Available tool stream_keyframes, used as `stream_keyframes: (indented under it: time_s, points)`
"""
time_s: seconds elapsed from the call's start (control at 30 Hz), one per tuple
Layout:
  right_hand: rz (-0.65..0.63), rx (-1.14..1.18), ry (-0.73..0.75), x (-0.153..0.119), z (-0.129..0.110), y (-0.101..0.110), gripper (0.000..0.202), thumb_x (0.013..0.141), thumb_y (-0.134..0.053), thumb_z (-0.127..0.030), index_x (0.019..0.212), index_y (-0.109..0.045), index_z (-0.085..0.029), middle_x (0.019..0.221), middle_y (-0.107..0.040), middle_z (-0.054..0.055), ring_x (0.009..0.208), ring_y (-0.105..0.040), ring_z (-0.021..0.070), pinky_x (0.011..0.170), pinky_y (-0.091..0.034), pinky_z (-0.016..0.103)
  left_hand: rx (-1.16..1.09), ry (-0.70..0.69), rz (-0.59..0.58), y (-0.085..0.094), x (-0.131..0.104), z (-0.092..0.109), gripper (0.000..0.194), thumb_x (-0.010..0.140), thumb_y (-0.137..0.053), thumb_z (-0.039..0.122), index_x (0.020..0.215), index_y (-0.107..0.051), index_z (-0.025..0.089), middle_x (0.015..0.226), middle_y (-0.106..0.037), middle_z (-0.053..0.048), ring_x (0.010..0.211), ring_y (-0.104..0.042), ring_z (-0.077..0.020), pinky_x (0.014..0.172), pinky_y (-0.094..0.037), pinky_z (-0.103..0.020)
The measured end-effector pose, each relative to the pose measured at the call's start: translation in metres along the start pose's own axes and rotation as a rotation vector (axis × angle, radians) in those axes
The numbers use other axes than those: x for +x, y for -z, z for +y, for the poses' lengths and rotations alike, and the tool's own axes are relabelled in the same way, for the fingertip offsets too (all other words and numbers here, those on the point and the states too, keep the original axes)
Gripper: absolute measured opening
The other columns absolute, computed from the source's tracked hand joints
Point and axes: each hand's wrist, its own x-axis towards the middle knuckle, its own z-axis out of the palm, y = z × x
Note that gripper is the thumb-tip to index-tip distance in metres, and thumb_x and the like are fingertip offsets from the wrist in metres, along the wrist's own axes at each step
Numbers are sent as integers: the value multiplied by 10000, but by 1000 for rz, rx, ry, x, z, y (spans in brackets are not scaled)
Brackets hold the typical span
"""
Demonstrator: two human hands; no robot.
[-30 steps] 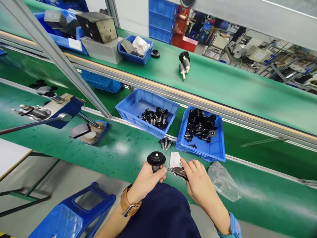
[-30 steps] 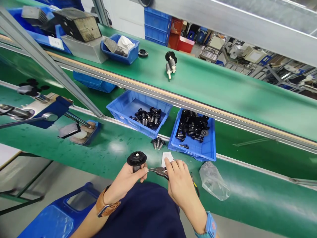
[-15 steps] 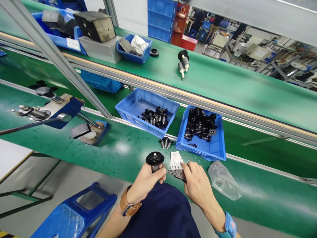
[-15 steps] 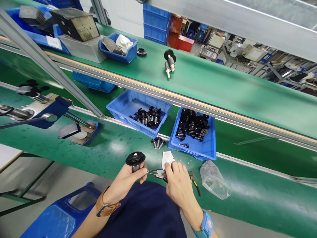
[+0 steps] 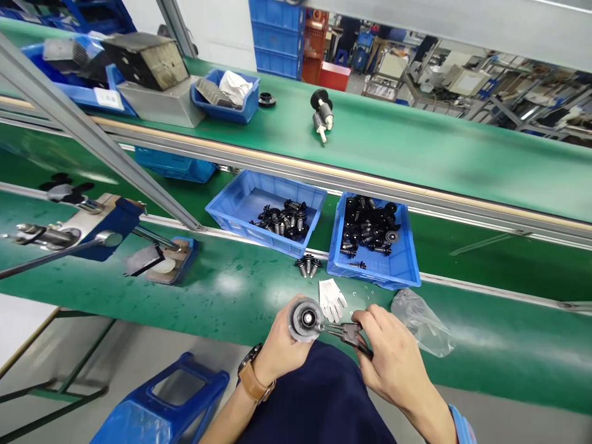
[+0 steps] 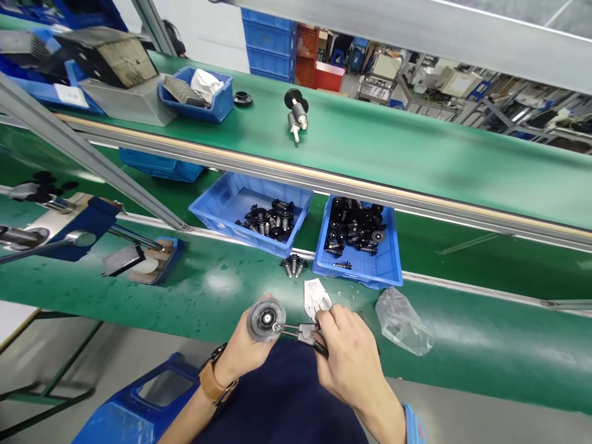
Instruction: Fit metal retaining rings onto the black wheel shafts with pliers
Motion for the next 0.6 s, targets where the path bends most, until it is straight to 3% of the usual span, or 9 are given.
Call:
stream_keyframes:
  time_s: [0.13, 0.37, 0.6]
  points:
    - [-5, -31, -70, -1, -6, -3, 130, 867, -472, -172, 971, -547, -194, 836, -508, 37, 722, -463, 202, 648, -315, 322, 92, -101, 12, -6, -1, -5, 281, 838, -568, 109, 1080, -678, 200, 1078, -725, -111, 1024, -670, -270, 963, -514, -407]
    - [8, -73, -112, -4, -14, -6, 89, 869, -470, -159, 886, -545, -202, 785, -487, 25, 666, -400, 189, 626, -269, 321, 101, -87, 128, -17, -1, -15, 322, 795, -555, 64, 1054, -693, 196, 1055, -738, -93, 1014, -680, -256, 969, -520, -395]
    - [-18, -136, -132, -2, -19, -8, 109, 889, -462, -155, 813, -520, -207, 759, -473, 21, 655, -385, 186, 632, -235, 333, 97, -45, 128, -16, -4, -21, 328, 794, -566, 77, 1069, -699, 198, 1098, -738, -100, 1084, -666, -270, 1059, -471, -444]
